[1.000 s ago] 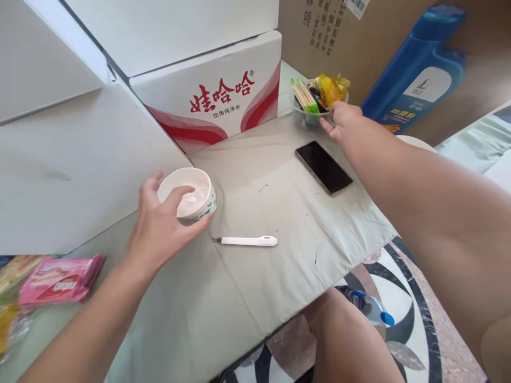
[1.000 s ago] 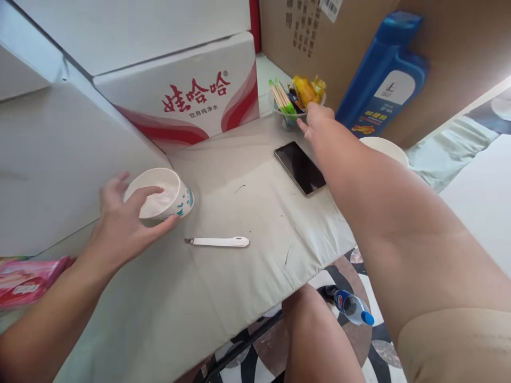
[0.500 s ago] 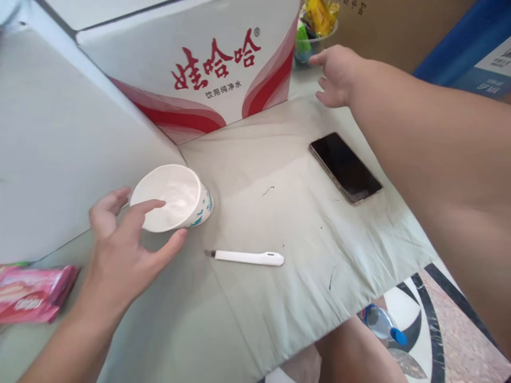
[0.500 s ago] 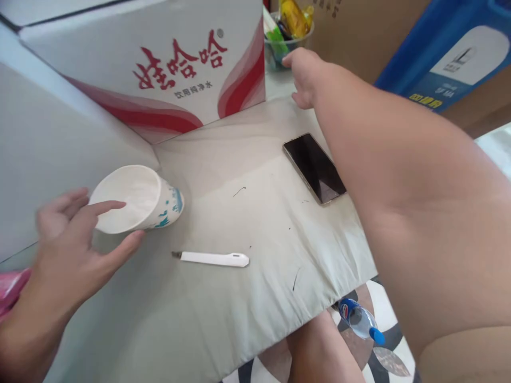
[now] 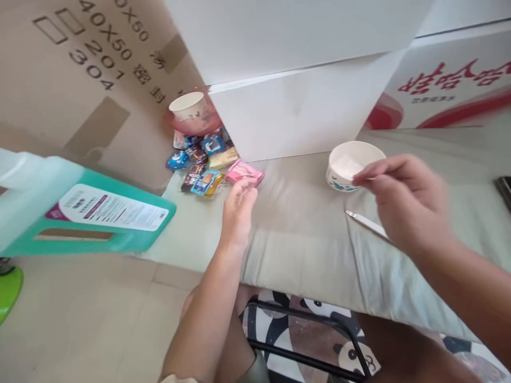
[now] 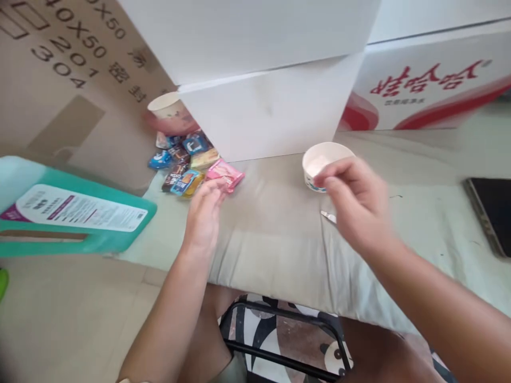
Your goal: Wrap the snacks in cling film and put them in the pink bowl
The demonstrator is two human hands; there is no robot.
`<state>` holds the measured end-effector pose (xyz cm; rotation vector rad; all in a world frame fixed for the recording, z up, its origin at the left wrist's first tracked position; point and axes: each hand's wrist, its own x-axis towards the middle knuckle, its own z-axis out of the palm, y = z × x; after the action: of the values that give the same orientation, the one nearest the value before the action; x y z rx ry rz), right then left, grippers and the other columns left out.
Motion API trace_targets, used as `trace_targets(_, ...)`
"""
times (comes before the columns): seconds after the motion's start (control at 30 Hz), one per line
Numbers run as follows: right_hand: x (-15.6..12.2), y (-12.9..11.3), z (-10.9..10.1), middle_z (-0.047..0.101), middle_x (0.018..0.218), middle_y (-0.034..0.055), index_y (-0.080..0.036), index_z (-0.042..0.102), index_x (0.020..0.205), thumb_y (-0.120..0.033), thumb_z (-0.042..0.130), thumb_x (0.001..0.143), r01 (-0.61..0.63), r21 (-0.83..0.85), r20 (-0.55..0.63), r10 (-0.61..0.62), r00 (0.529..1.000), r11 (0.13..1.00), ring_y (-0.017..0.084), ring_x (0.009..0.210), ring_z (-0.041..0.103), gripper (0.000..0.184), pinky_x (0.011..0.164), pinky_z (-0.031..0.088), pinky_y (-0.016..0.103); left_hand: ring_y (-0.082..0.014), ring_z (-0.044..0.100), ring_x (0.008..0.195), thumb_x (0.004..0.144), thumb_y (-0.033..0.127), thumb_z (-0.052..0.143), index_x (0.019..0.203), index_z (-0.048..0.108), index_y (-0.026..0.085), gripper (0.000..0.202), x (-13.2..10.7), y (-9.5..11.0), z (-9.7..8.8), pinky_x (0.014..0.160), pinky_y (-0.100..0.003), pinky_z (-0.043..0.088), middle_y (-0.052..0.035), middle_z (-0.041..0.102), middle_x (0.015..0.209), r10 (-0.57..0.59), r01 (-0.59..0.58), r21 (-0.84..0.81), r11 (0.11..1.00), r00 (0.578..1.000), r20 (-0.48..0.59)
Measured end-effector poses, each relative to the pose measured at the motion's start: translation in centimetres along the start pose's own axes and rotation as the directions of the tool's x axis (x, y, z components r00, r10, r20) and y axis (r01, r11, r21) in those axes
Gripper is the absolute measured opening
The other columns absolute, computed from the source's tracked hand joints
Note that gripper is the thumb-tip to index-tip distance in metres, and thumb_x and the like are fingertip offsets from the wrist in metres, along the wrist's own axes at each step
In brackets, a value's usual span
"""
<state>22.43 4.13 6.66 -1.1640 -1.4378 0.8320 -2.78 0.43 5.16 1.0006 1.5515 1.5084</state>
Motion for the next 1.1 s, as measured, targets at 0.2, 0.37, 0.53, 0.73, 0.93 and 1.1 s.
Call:
trace_targets(0.2, 1.8, -2.5, 13.4, 0.074, 0.098, 0.004, -0.026, 0.063, 0.09, -0.023, 0.059, 0.083, 0.075, -0.024, 0.378, -0.061, 0.924, 0.997, 0.023, 0.094, 0.069, 0.009, 0.089, 0.057, 0.041, -0.0277, 0.059, 0.14, 0.072, 0.054, 0.068, 0.105, 0.073, 0.023, 0.045, 1.8, -0.1, -5.9, 0.116, -0.04, 0.043, -0.0103, 0.071, 0.137, -0.229, 0.169, -0.329, 0.929, 0.961, -0.154)
trace_targets(0.37, 7.6, -3.8, 25.8, 0.069, 0.125, 0.0085, -0.024, 0.061, 0.111, -0.009, 0.052, 0.085, 0.471, -0.2, 0.498, -0.324, 0.804, 0.86, 0.028, 0.12, 0.063, 0.031, 0.109, 0.05, 0.046, -0.028, 0.058, 0.143, 0.079, 0.054, 0.06, 0.107, 0.073, 0.024, 0.043, 3.6, -2.0, -8.4, 0.119, -0.041, 0.045, -0.0093, 0.07, 0.14, -0.362, 0.266, -0.42, 0.867, 0.917, -0.167)
trace_targets(0.53, 12.9, -5.2, 33.2, 0.051, 0.153, 0.0182, -0.01, 0.049, 0.133, 0.006, 0.047, 0.088, 0.56, -0.449, 0.588, -0.241, 0.772, 0.696, 0.031, 0.145, 0.043, 0.048, 0.125, 0.035, 0.045, -0.0284, 0.06, 0.141, 0.079, 0.056, 0.058, 0.111, 0.071, 0.024, 0.046, 4.8, -2.8, -8.8, 0.119, -0.042, 0.046, -0.0098, 0.071, 0.137, -0.394, 0.301, -0.452, 0.84, 0.91, -0.126)
trace_targets(0.73, 14.4, -5.5, 34.5, 0.06, 0.137, 0.0246, -0.012, 0.05, 0.108, -0.001, 0.04, 0.102, 0.544, -0.529, 0.627, -0.133, 0.768, 0.651, 0.039, 0.142, 0.046, 0.016, 0.118, 0.04, 0.06, -0.0296, 0.064, 0.136, 0.075, 0.052, 0.063, 0.109, 0.07, 0.023, 0.045, 5.1, -2.7, -7.9, 0.118, -0.044, 0.047, -0.0114, 0.073, 0.131, -0.423, 0.336, -0.495, 0.801, 0.903, -0.072)
trace_targets(0.93, 11.3, -6.9, 31.0, 0.061, 0.142, 0.0157, -0.016, 0.055, 0.121, -0.017, 0.044, 0.107, 0.618, -0.499, 0.654, -0.204, 0.728, 0.607, 0.035, 0.139, 0.047, 0.018, 0.117, 0.042, 0.05, -0.0299, 0.06, 0.14, 0.078, 0.059, 0.058, 0.108, 0.07, 0.023, 0.048, 5.1, -3.0, -8.3, 0.116, -0.043, 0.048, -0.0113, 0.071, 0.133, -0.338, 0.278, -0.434, 0.857, 0.939, -0.065)
trace_targets(1.1, 6.3, -8.2, 25.6, 0.067, 0.12, 0.0081, -0.023, 0.062, 0.122, -0.021, 0.027, 0.111, 0.765, -0.417, 0.685, -0.383, 0.619, 0.491, 0.025, 0.122, 0.057, 0.036, 0.105, 0.047, 0.039, -0.0295, 0.062, 0.136, 0.079, 0.062, 0.054, 0.097, 0.069, 0.023, 0.046, 5.3, -3.5, -9.3, 0.11, -0.04, 0.052, -0.011, 0.074, 0.121, -0.312, 0.245, -0.444, 0.862, 0.946, -0.083)
